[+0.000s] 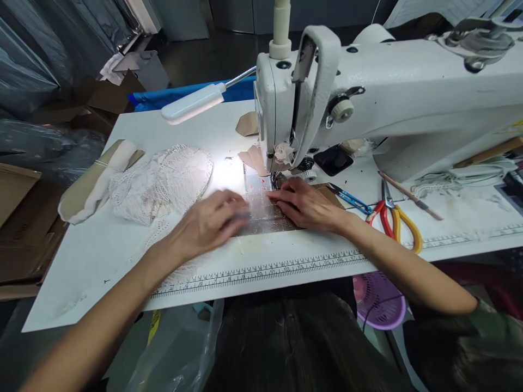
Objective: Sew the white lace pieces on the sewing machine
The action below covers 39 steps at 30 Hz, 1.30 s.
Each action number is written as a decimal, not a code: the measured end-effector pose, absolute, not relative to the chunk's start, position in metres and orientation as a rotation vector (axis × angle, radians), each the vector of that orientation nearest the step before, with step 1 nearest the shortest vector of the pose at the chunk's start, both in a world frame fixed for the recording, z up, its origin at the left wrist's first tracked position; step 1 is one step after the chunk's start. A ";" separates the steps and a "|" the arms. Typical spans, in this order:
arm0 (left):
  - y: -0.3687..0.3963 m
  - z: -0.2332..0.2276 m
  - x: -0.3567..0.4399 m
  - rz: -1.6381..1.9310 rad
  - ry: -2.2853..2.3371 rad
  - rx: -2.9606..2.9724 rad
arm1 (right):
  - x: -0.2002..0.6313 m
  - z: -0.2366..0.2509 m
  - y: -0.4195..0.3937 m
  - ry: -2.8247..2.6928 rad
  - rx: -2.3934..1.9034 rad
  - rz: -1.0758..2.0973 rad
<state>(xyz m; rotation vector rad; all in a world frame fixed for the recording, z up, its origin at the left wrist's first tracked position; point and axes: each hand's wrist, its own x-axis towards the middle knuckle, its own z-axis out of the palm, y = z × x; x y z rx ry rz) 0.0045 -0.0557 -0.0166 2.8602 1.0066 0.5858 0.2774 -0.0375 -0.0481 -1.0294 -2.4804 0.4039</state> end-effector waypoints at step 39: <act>-0.067 -0.043 0.025 0.799 0.504 2.905 | 0.295 -0.057 -0.041 -2.404 -0.941 0.507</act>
